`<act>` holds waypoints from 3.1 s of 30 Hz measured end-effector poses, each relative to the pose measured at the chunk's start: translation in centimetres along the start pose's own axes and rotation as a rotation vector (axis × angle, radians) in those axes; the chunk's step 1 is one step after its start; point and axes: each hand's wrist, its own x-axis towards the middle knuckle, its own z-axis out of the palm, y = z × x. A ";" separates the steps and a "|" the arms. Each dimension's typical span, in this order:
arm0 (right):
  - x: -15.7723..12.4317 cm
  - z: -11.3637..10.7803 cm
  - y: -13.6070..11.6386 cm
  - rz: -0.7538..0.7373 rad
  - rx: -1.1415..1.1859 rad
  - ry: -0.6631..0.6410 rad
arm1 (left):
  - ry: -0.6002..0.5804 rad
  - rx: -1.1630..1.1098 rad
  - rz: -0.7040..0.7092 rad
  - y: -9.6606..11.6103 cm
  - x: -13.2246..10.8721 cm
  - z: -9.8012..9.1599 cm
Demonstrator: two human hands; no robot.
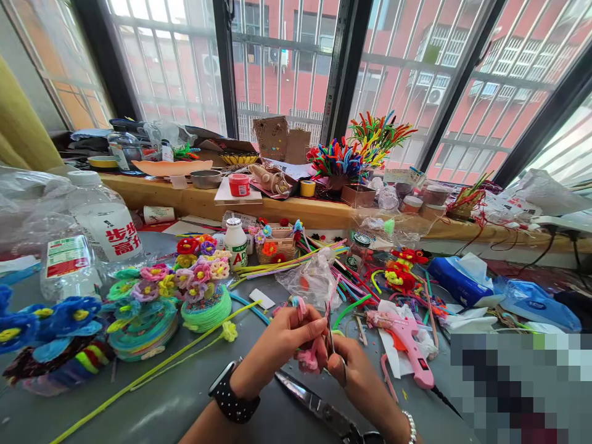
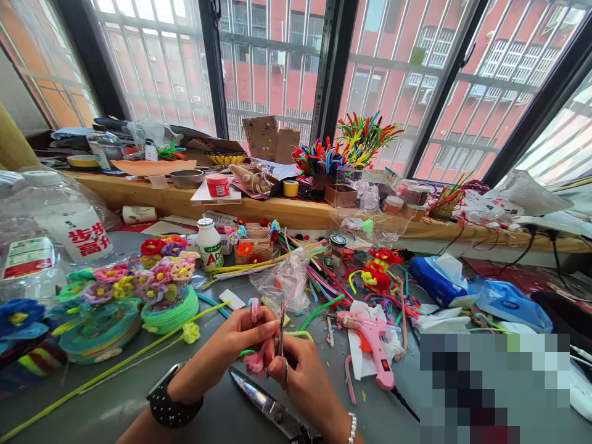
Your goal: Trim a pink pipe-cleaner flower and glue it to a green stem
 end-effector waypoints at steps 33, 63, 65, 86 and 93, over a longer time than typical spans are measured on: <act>0.5 0.5 1.1 0.037 0.061 0.094 | 0.148 -0.030 0.034 0.3 0.1 -0.1; 0.4 0.4 0.9 0.073 -0.055 0.060 | 0.101 0.061 -0.036 0.3 -0.2 -0.3; 0.4 0.5 0.6 0.040 0.000 0.037 | 0.090 0.048 -0.035 0.2 -0.2 -0.3; 0.4 0.6 0.7 0.068 0.150 0.091 | 0.131 0.028 0.009 0.5 -0.2 -0.3; 0.4 0.6 0.4 -0.022 0.149 0.022 | 0.063 0.038 0.027 0.2 -0.1 -0.3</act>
